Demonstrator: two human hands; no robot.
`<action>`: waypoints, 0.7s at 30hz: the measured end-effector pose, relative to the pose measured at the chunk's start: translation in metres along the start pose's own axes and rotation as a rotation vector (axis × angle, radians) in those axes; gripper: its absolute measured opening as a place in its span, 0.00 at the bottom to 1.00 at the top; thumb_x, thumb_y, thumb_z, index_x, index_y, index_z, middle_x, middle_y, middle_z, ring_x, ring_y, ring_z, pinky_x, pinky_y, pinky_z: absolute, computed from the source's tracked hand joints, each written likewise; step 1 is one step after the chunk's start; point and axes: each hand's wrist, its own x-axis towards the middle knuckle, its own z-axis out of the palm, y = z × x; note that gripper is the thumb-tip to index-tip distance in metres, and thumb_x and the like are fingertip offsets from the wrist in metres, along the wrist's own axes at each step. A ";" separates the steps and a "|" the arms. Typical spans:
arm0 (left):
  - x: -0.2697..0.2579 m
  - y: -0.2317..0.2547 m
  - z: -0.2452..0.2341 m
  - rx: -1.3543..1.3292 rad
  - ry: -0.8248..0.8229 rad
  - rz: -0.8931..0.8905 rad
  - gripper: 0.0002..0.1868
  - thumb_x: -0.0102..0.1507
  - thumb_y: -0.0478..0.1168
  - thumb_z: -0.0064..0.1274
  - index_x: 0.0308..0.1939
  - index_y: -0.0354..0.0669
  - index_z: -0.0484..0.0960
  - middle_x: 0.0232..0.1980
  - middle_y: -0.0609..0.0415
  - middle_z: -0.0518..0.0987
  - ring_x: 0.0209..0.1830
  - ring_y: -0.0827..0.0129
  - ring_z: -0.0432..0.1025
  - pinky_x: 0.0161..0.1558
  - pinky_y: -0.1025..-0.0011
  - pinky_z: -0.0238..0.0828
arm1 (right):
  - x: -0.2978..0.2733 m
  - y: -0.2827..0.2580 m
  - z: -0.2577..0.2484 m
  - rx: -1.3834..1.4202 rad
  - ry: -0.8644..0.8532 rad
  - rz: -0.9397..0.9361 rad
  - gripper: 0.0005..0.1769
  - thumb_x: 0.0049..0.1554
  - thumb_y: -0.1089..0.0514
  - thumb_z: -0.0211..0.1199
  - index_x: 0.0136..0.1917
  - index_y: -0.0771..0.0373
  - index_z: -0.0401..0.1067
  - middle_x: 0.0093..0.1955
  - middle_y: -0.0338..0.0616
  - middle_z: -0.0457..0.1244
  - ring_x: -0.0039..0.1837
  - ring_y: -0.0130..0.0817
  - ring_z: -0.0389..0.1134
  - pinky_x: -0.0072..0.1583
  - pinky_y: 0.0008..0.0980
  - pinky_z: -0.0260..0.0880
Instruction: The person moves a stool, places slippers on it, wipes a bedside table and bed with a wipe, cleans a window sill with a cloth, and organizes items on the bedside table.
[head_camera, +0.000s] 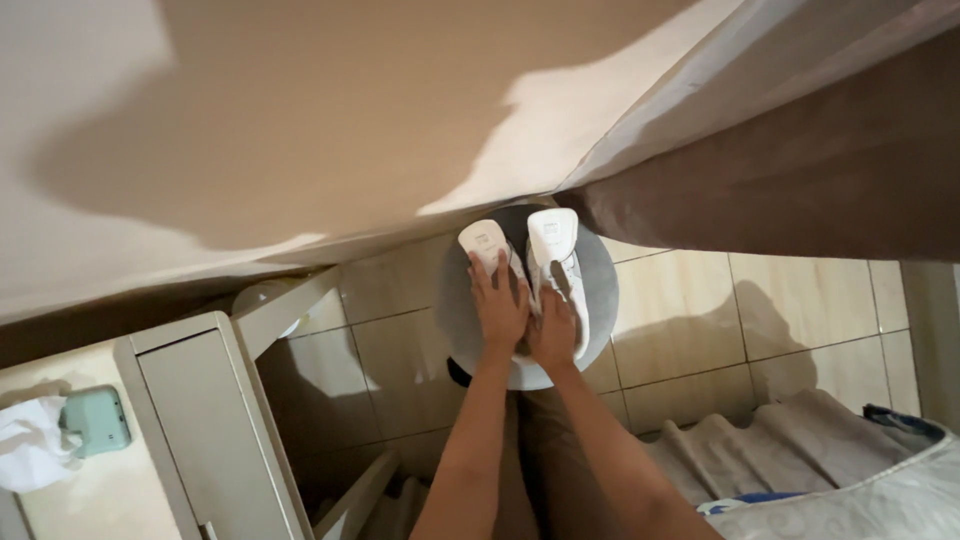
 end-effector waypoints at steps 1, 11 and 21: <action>0.002 0.000 -0.006 0.003 0.000 -0.001 0.33 0.64 0.51 0.45 0.73 0.55 0.59 0.76 0.31 0.44 0.68 0.28 0.54 0.56 0.39 0.65 | 0.001 -0.007 -0.009 0.003 -0.002 0.000 0.27 0.50 0.55 0.61 0.62 0.58 0.61 0.58 0.52 0.60 0.59 0.57 0.63 0.56 0.52 0.65; 0.000 -0.005 -0.002 -0.033 -0.051 0.061 0.32 0.67 0.48 0.40 0.74 0.50 0.55 0.76 0.34 0.44 0.71 0.32 0.50 0.60 0.39 0.59 | 0.006 -0.015 -0.030 -0.094 0.160 -0.189 0.19 0.57 0.52 0.56 0.58 0.63 0.65 0.56 0.52 0.62 0.57 0.51 0.67 0.57 0.45 0.68; -0.021 -0.032 0.010 0.056 0.163 -0.006 0.23 0.68 0.47 0.38 0.67 0.50 0.66 0.66 0.49 0.62 0.71 0.50 0.55 0.69 0.43 0.43 | 0.004 -0.001 -0.034 -0.109 0.388 -0.305 0.25 0.55 0.67 0.51 0.67 0.71 0.65 0.69 0.55 0.56 0.68 0.46 0.61 0.64 0.35 0.63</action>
